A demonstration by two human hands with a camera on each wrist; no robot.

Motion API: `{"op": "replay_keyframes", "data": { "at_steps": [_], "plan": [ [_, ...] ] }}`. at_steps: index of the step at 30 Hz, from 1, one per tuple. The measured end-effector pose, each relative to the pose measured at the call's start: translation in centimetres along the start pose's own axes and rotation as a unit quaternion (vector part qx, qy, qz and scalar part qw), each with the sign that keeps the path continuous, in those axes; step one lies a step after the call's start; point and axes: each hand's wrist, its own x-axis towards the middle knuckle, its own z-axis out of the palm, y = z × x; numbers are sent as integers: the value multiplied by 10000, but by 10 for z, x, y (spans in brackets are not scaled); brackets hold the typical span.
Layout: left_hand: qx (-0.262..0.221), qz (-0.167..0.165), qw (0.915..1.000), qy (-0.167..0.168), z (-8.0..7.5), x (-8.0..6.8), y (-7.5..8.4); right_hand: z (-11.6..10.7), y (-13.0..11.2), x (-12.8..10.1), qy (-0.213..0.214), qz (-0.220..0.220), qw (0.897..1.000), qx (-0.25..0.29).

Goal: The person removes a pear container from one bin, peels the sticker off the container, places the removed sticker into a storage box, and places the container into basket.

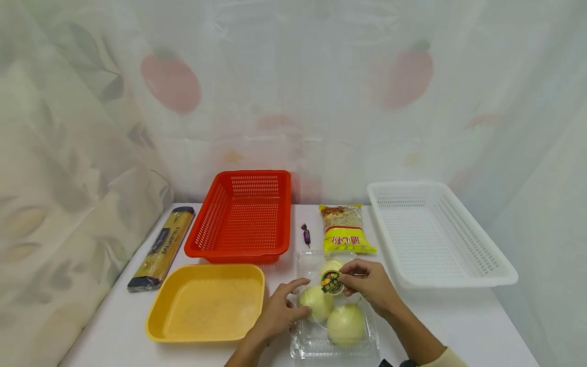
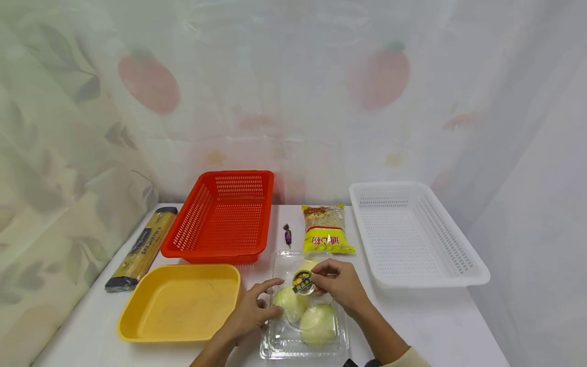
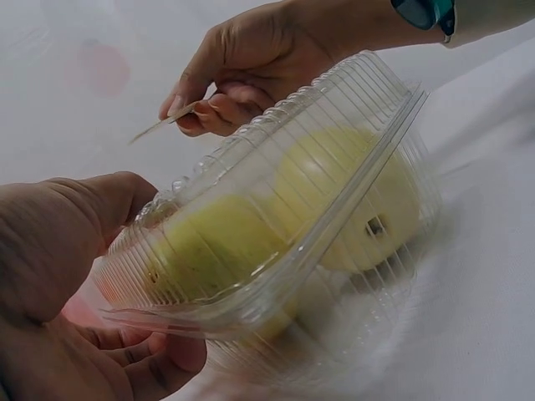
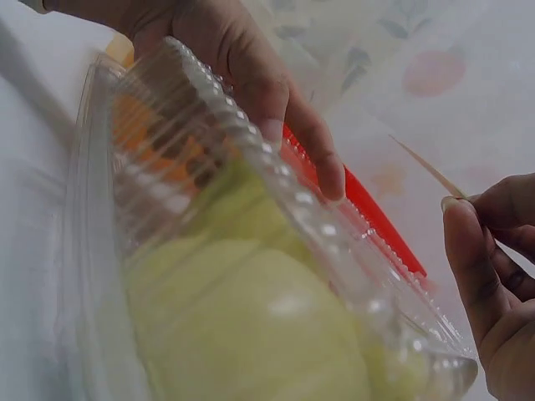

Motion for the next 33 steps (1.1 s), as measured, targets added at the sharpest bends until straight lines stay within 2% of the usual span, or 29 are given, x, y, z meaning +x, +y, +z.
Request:
{"op": "replay_keyframes", "data": {
  "at_steps": [7,12,15,19,26,33],
  "plan": [
    [-228,-89,9996,-161,-2,-1,3,5,0,-2,126,64,9998,151],
    [-212,-68,9996,-177,-5,-6,7,6,2,-2,221,109,9996,156],
    [-36,-12,9999,-112,-10,-9,9,7,3,-2,262,119,9995,132],
    [219,74,9997,52,-20,-16,15,6,3,-3,301,112,9994,91],
    [276,189,9993,134,-43,-30,30,6,4,-4,391,176,9991,45],
    [-104,166,9990,410,-65,-46,40,6,3,-4,420,250,9988,39]
  ]
}}
